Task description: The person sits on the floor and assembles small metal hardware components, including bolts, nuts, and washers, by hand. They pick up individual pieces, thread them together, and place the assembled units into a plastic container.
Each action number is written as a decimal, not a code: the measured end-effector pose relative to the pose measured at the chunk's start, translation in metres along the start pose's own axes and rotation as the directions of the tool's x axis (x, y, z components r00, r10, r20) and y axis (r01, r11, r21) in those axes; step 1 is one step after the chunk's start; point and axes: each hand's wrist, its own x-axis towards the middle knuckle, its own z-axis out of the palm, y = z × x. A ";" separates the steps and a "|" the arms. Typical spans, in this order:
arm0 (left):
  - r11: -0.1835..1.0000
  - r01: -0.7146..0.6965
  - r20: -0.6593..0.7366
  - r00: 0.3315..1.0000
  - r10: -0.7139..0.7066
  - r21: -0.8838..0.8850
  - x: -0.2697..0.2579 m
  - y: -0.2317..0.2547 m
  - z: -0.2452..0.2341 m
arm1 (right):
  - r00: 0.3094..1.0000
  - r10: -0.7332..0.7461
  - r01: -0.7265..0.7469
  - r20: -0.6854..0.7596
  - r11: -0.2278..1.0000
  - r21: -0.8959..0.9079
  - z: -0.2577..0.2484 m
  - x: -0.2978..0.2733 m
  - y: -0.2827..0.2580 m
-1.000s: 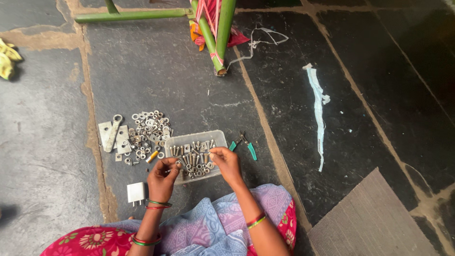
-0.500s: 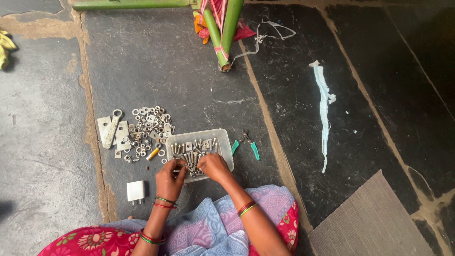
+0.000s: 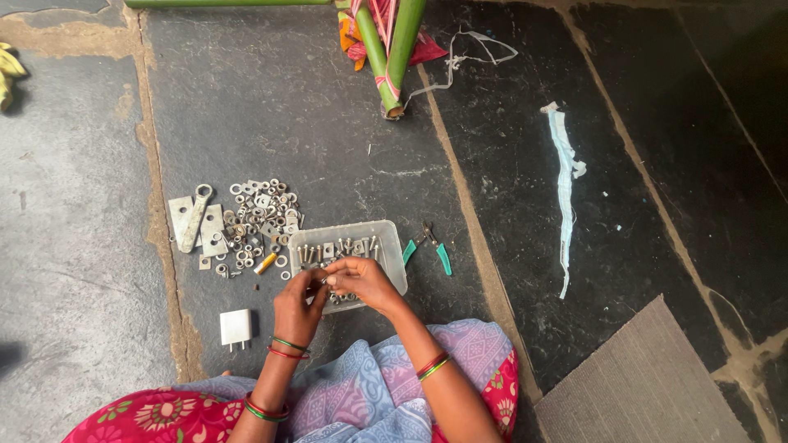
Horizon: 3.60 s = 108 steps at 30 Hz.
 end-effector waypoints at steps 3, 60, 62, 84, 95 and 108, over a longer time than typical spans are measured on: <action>1.000 -0.007 -0.041 0.999 0.006 -0.023 0.002 0.003 -0.003 | 0.999 0.004 -0.007 -0.048 0.998 -0.056 0.004 0.003 -0.003; 0.811 0.375 -0.433 0.885 -0.169 0.449 0.029 -0.172 -0.044 | 0.908 -0.392 0.122 -0.151 0.590 -0.798 0.062 -0.028 -0.005; 0.820 0.361 -0.430 0.889 -0.159 0.444 0.029 -0.174 -0.044 | 0.912 -0.379 0.111 -0.156 0.595 -0.796 0.062 -0.028 -0.005; 0.832 0.240 -0.469 0.733 -0.493 -0.500 0.044 -0.181 -0.050 | 0.905 -0.394 0.129 -0.158 0.610 -0.781 0.060 -0.033 -0.005; 0.362 0.461 0.322 0.866 -0.383 -0.810 0.017 -0.047 -0.055 | 0.918 -0.269 0.162 -0.292 0.925 -0.343 0.043 -0.027 0.007; 0.330 0.637 0.537 0.768 -0.348 -0.697 0.003 -0.061 -0.004 | 0.947 -0.230 0.218 -0.225 0.973 -0.079 0.036 -0.041 -0.021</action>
